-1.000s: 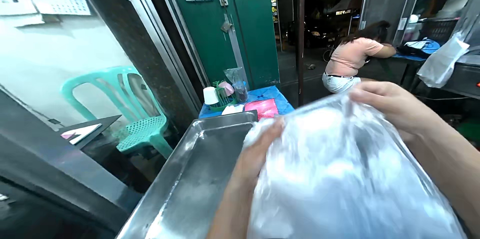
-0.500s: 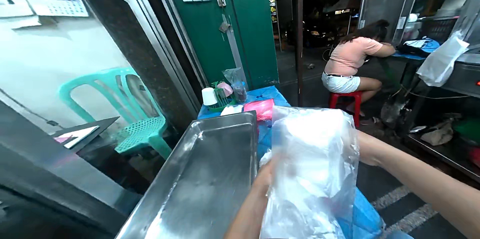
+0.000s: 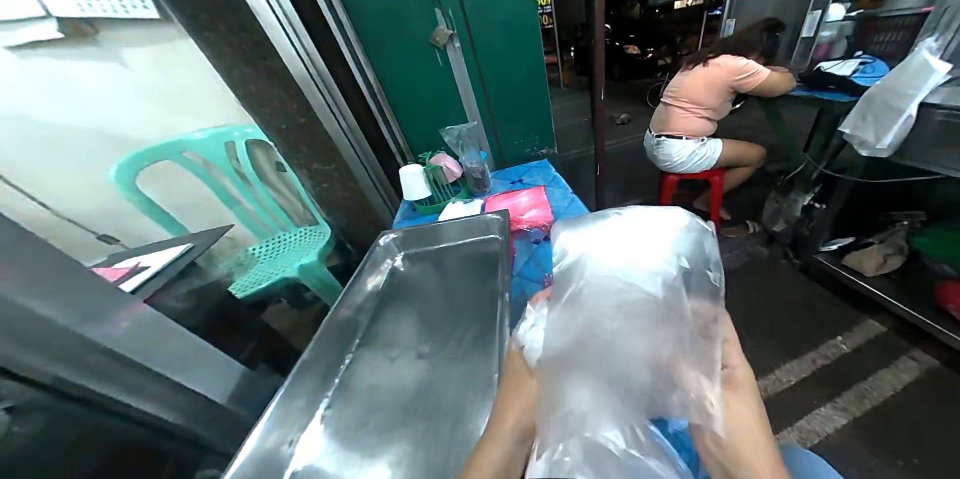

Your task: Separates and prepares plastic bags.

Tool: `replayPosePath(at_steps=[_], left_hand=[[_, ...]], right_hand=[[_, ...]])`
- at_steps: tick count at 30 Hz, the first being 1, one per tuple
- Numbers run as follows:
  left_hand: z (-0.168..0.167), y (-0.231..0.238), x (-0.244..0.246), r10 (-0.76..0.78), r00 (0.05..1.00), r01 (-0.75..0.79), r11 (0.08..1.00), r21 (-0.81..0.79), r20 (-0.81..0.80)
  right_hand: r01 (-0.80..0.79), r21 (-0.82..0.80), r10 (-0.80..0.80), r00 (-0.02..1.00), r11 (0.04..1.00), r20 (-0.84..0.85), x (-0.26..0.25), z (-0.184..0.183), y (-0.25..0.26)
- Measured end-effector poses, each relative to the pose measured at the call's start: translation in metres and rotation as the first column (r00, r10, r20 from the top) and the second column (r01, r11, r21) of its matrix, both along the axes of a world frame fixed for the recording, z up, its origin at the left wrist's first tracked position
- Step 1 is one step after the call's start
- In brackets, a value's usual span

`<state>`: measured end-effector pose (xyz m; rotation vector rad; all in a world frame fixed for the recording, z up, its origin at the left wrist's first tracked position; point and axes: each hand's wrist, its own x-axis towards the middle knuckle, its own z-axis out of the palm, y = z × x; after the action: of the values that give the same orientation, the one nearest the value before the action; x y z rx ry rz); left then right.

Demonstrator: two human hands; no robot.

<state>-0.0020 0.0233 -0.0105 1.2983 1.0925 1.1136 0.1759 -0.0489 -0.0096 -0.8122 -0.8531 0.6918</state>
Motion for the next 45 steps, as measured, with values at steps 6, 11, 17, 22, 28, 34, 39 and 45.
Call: replayPosePath(at_steps=[6, 11, 17, 22, 28, 34, 39, 45], left_hand=[[0.067, 0.015, -0.020, -0.121, 0.882, 0.259, 0.932, 0.254, -0.455], [0.100, 0.038, -0.003, -0.260, 0.934, 0.348, 0.816, 0.462, -0.246], [0.045, 0.025, 0.005, -0.166, 0.950, 0.245, 0.921, 0.302, -0.264], [0.039, 0.019, -0.003, -0.266, 0.920, 0.350, 0.888, 0.299, -0.287], [0.088, 0.038, -0.008, -0.227, 0.964, 0.264, 0.871, 0.415, -0.137], [0.066, 0.019, 0.008, -0.052, 0.988, 0.097, 0.944, 0.315, -0.147], [0.035, 0.015, 0.016, -0.204, 0.973, 0.229, 0.905, 0.357, -0.107], [0.030, 0.014, 0.014, -0.320, 0.944, 0.329, 0.893, 0.308, -0.081]], right_hand=[[0.108, -0.170, -0.027, 0.907, 0.980, 0.420, 0.052, 0.017, 0.014], [-0.087, -0.327, 0.218, 0.895, 0.941, 0.390, 0.055, 0.084, 0.033], [0.028, -0.009, -0.020, 0.869, 1.000, 0.495, 0.030, 0.014, 0.059], [-0.090, -0.047, 0.101, 0.844, 0.995, 0.527, 0.041, -0.023, 0.051], [-0.177, 0.095, 0.103, 0.848, 0.980, 0.520, 0.066, 0.030, 0.065], [-0.135, 0.172, 0.021, 0.843, 0.976, 0.537, 0.039, 0.007, 0.064], [-0.092, 0.189, -0.021, 0.851, 0.978, 0.526, 0.039, -0.027, 0.065], [-0.054, 0.161, -0.048, 0.822, 0.985, 0.568, 0.043, -0.059, 0.062]])
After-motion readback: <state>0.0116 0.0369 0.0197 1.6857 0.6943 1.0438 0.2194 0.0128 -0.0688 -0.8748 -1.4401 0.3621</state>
